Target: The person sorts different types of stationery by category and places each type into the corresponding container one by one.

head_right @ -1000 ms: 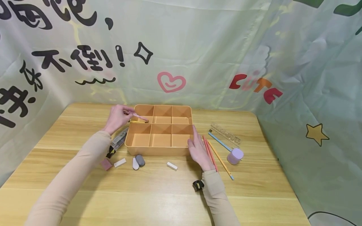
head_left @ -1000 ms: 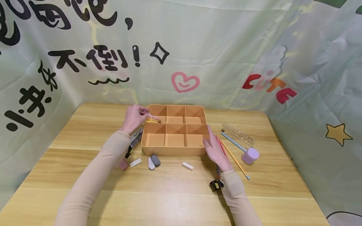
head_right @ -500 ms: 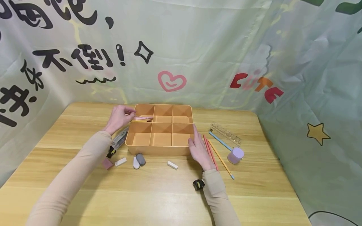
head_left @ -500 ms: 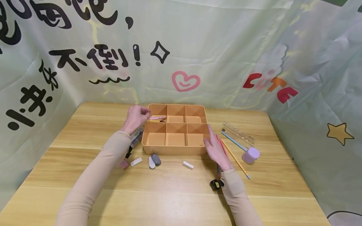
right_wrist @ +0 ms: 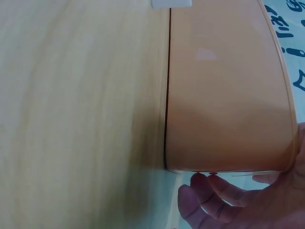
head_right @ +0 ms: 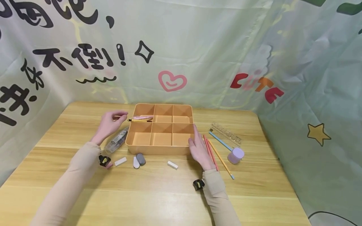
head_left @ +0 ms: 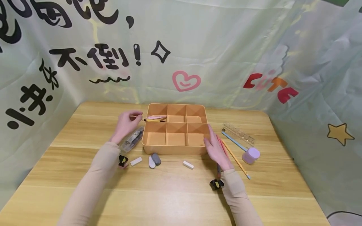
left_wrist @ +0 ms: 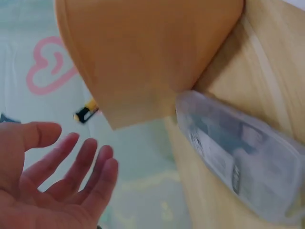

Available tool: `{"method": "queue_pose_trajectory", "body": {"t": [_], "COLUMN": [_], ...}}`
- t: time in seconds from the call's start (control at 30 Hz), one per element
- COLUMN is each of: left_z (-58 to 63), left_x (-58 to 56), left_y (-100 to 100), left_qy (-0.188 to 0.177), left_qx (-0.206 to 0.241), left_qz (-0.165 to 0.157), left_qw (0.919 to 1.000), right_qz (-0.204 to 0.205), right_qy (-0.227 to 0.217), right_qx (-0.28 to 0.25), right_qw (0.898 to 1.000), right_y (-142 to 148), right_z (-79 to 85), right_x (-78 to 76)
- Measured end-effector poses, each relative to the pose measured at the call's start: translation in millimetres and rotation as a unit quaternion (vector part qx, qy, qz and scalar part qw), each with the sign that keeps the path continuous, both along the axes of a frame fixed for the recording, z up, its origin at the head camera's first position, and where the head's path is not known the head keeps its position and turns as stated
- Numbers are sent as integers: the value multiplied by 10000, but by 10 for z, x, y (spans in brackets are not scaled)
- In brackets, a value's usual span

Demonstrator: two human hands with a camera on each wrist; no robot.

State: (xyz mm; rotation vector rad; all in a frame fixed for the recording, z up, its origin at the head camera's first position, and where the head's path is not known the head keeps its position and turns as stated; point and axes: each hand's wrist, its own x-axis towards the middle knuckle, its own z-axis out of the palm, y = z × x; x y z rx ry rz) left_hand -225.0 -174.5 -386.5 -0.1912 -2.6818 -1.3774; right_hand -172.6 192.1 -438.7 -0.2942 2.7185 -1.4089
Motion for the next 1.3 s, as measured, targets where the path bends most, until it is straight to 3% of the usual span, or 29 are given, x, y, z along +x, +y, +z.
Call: {"method": "queue_pose_trajectory", "body": {"t": [0.2, 0.47, 0.83, 1.07, 1.3], "left_z": [-58, -175, -321, -402, -448], "left_x": [166, 329, 500, 535, 561], "left_y": [-221, -367, -413, -395, -379], "left_qy": [-438, -1088, -1654, -1978, -2057], "left_qx": [-363, -843, -667, -707, -687], "left_qz": [-180, -504, -294, -112, -86], "left_qw": [9982, 9892, 9835, 9776, 9762], "right_qz": [13, -1, -44, -46, -75], "right_qy": [-3, 118, 92, 103, 69], "right_qx": [-33, 11, 28, -25, 12], "right_qw": [10000, 9999, 9999, 9999, 9999], "right_y": [-3, -9, -11, -6, -11], "right_z": [3, 16, -29, -52, -24], "right_x": [3, -9, 9, 17, 17]}}
